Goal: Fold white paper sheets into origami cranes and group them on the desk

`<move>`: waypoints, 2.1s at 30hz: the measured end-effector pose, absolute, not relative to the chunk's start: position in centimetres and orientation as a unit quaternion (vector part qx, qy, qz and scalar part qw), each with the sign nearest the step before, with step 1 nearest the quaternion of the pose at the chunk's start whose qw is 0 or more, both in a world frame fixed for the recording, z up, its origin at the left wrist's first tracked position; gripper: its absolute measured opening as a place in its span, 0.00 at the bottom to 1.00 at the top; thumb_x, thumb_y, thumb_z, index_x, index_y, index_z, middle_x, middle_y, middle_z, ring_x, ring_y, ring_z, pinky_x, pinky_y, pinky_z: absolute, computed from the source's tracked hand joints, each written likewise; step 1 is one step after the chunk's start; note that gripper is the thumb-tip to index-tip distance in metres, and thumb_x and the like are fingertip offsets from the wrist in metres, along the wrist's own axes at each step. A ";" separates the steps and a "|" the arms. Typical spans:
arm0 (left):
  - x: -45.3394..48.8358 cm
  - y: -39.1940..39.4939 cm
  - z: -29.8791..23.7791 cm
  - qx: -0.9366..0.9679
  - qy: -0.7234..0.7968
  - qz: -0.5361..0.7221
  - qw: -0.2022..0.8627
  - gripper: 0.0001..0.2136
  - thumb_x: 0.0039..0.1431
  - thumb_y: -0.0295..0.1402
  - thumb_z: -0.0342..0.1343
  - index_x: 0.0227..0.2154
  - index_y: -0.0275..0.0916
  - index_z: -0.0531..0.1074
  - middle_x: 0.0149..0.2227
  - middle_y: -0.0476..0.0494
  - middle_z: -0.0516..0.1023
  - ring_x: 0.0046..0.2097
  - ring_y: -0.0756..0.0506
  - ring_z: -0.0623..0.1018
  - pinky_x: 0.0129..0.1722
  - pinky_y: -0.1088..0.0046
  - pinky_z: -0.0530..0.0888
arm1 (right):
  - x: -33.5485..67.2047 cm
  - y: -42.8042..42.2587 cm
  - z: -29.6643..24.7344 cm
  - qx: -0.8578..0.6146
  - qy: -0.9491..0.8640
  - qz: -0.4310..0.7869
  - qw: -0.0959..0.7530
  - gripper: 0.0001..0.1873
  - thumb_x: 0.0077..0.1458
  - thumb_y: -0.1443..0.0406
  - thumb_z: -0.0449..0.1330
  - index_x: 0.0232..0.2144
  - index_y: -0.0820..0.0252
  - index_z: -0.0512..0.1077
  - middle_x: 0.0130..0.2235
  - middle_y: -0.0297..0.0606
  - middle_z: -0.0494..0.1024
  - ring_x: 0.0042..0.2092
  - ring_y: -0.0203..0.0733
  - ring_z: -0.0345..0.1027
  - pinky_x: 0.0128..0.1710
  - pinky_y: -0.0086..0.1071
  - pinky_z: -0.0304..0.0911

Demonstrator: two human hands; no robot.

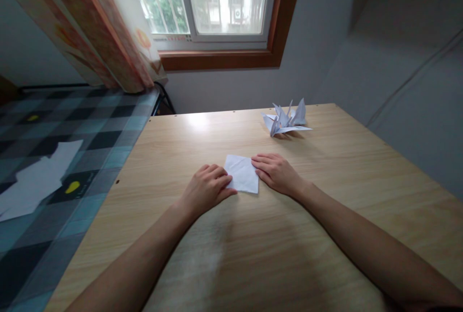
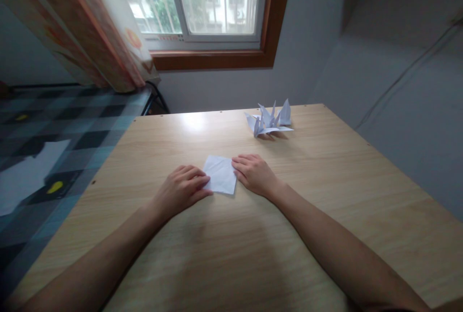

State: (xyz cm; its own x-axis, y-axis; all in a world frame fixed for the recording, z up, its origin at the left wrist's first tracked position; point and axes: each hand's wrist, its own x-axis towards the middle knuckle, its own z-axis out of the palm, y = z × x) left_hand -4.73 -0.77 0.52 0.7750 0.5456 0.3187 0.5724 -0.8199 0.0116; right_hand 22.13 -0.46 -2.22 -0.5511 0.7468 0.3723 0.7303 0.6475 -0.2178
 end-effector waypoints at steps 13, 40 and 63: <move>-4.1 -1.4 1.1 -0.949 -0.267 -0.132 0.099 0.17 0.68 0.43 0.47 0.34 0.37 0.74 0.32 0.42 0.76 0.36 0.43 0.75 0.38 0.64 0.67 | 22.1 -1.1 -1.8 -0.346 -0.907 0.023 0.237 0.25 0.56 0.53 0.61 0.50 0.63 0.74 0.55 0.51 0.76 0.58 0.58 0.65 0.57 0.52 0.59; -4.3 -1.4 0.3 -0.928 -0.288 -0.189 0.144 0.11 0.66 0.29 0.49 0.28 0.37 0.71 0.27 0.46 0.75 0.30 0.47 0.74 0.33 0.69 0.66 | 19.5 -3.3 -0.8 -0.305 -0.871 -0.090 0.374 0.11 0.64 0.67 0.55 0.27 0.57 0.66 0.28 0.37 0.74 0.33 0.39 0.66 0.35 0.33 0.61; -3.6 -2.0 0.9 -0.925 -0.173 -0.256 0.220 0.09 0.64 0.31 0.53 0.26 0.39 0.65 0.23 0.51 0.68 0.27 0.49 0.67 0.29 0.69 0.61 | 17.3 -2.6 -0.4 -0.332 -0.929 0.041 0.161 0.22 0.63 0.54 0.55 0.53 0.62 0.70 0.59 0.49 0.71 0.63 0.56 0.59 0.61 0.49 0.55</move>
